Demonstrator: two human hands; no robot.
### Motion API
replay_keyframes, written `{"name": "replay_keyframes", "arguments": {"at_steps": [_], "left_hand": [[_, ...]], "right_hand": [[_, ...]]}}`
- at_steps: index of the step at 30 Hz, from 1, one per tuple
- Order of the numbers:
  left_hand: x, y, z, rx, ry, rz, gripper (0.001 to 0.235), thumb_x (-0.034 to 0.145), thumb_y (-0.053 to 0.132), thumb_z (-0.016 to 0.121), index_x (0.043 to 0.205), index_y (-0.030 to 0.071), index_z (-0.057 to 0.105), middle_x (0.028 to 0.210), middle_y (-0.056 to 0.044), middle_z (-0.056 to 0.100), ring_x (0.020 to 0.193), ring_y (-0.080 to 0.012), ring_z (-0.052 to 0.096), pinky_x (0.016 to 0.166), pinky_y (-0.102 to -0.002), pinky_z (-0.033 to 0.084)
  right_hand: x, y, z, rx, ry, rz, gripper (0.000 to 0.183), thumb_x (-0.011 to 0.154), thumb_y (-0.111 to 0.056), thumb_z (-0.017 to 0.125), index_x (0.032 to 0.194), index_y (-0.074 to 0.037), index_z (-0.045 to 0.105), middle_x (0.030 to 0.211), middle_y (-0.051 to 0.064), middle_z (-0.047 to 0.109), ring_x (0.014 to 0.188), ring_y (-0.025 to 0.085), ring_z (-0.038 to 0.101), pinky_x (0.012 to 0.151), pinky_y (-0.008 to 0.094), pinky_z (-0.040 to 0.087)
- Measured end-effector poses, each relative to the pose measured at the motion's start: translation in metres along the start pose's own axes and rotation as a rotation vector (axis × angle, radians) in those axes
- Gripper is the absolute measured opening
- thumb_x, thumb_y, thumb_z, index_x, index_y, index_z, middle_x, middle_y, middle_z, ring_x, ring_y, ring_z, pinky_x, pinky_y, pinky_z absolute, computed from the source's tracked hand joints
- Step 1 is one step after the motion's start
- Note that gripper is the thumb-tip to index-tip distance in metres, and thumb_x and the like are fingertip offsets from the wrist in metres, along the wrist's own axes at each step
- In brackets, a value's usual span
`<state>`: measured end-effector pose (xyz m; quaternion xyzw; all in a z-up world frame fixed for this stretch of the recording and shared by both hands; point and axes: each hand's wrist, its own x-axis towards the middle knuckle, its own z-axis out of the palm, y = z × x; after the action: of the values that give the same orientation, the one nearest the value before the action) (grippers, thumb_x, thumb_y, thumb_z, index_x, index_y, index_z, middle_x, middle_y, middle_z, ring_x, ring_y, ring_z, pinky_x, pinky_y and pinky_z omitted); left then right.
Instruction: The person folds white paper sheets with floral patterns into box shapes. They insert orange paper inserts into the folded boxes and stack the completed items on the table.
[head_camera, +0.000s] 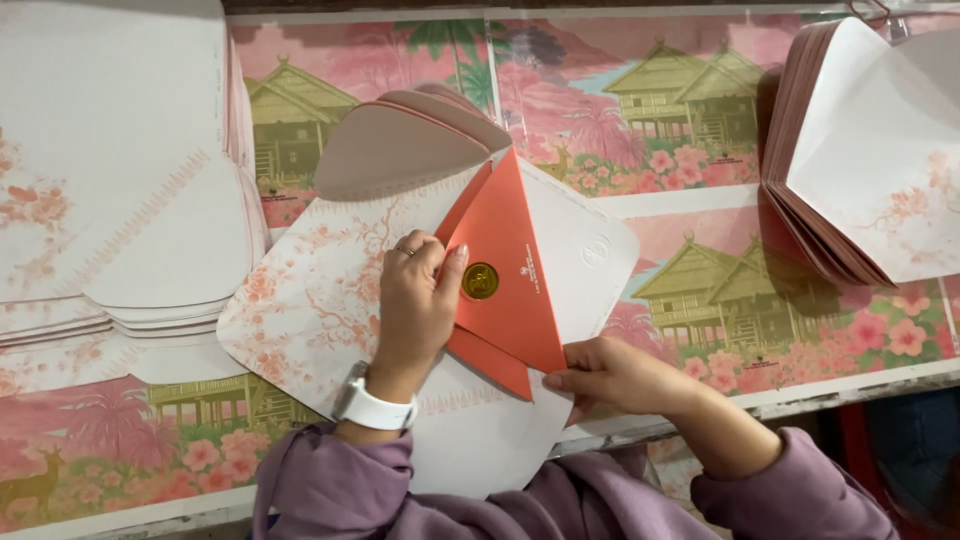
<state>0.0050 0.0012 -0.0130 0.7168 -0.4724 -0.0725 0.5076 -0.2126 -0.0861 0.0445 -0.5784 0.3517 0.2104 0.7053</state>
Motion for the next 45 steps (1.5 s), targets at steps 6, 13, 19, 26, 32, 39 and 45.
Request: {"name": "replay_keyframes", "arguments": {"at_steps": [6, 13, 19, 26, 32, 39, 45], "left_hand": [[0.008, 0.025, -0.004, 0.149, -0.165, 0.026, 0.04, 0.075, 0.009, 0.076, 0.105, -0.003, 0.053, 0.103, -0.02, 0.052, 0.091, -0.0378, 0.059, 0.078, -0.044, 0.052], [-0.02, 0.036, 0.018, 0.288, -0.348, 0.577, 0.012, 0.082, 0.004, 0.057, 0.09, 0.006, 0.065, 0.097, -0.009, 0.065, 0.108, -0.0252, 0.061, 0.102, -0.041, 0.041], [-0.021, 0.023, 0.015, 0.356, -0.196, 0.605, 0.008, 0.086, 0.009, 0.054, 0.081, 0.011, 0.06, 0.09, -0.002, 0.061, 0.099, -0.02, 0.061, 0.089, -0.037, 0.046], [-0.016, 0.041, 0.007, 0.36, -0.447, 0.475, 0.035, 0.1, 0.027, 0.038, 0.127, 0.02, 0.057, 0.139, 0.0, 0.051, 0.128, -0.0259, 0.046, 0.108, -0.055, 0.025], [-0.016, 0.04, 0.008, 0.356, -0.454, 0.42, 0.026, 0.094, 0.019, 0.047, 0.101, 0.009, 0.07, 0.114, -0.004, 0.067, 0.124, -0.0226, 0.05, 0.109, -0.051, 0.025], [-0.021, 0.019, 0.01, 0.28, -0.24, 0.402, 0.032, 0.092, 0.014, 0.037, 0.111, 0.005, 0.061, 0.107, -0.002, 0.06, 0.119, -0.0172, 0.05, 0.111, -0.042, 0.029], [-0.002, 0.0, 0.007, 0.464, -0.087, -0.038, 0.041, 0.088, 0.045, 0.064, 0.068, 0.011, 0.056, 0.077, 0.002, 0.042, 0.067, -0.0167, 0.049, 0.06, -0.031, 0.044]], "right_hand": [[0.006, 0.028, -0.038, -0.681, 0.919, -0.212, 0.022, 0.087, -0.038, 0.059, 0.087, -0.02, 0.072, 0.073, 0.008, 0.073, 0.078, 0.027, 0.07, 0.065, 0.039, 0.053], [0.046, 0.019, -0.062, -0.966, 1.15, -0.491, 0.054, 0.096, -0.036, 0.053, 0.135, 0.001, 0.049, 0.109, 0.018, 0.049, 0.104, 0.034, 0.05, 0.08, 0.047, 0.053], [0.06, 0.026, -0.067, -1.092, 1.436, -0.857, 0.031, 0.089, -0.011, 0.063, 0.12, -0.01, 0.068, 0.102, 0.008, 0.06, 0.089, 0.025, 0.059, 0.076, 0.035, 0.053], [0.033, -0.003, -0.065, -0.098, 1.024, -0.986, 0.043, 0.1, -0.035, 0.04, 0.117, -0.005, 0.064, 0.087, 0.009, 0.07, 0.059, 0.009, 0.06, 0.055, 0.024, 0.053], [0.099, -0.024, -0.002, 0.392, 0.677, -1.116, 0.058, 0.1, -0.028, 0.033, 0.147, 0.005, 0.024, 0.152, 0.016, 0.028, 0.137, 0.017, 0.029, 0.108, 0.026, 0.03], [0.093, -0.04, 0.034, -0.505, 1.046, -0.989, 0.052, 0.104, -0.03, 0.027, 0.146, -0.001, 0.029, 0.15, 0.019, 0.031, 0.14, 0.035, 0.027, 0.115, 0.045, 0.016], [0.094, -0.049, 0.008, -0.436, 0.814, -0.884, 0.046, 0.086, 0.004, 0.047, 0.128, -0.01, 0.057, 0.128, 0.012, 0.06, 0.126, 0.034, 0.049, 0.11, 0.042, 0.034]]}}
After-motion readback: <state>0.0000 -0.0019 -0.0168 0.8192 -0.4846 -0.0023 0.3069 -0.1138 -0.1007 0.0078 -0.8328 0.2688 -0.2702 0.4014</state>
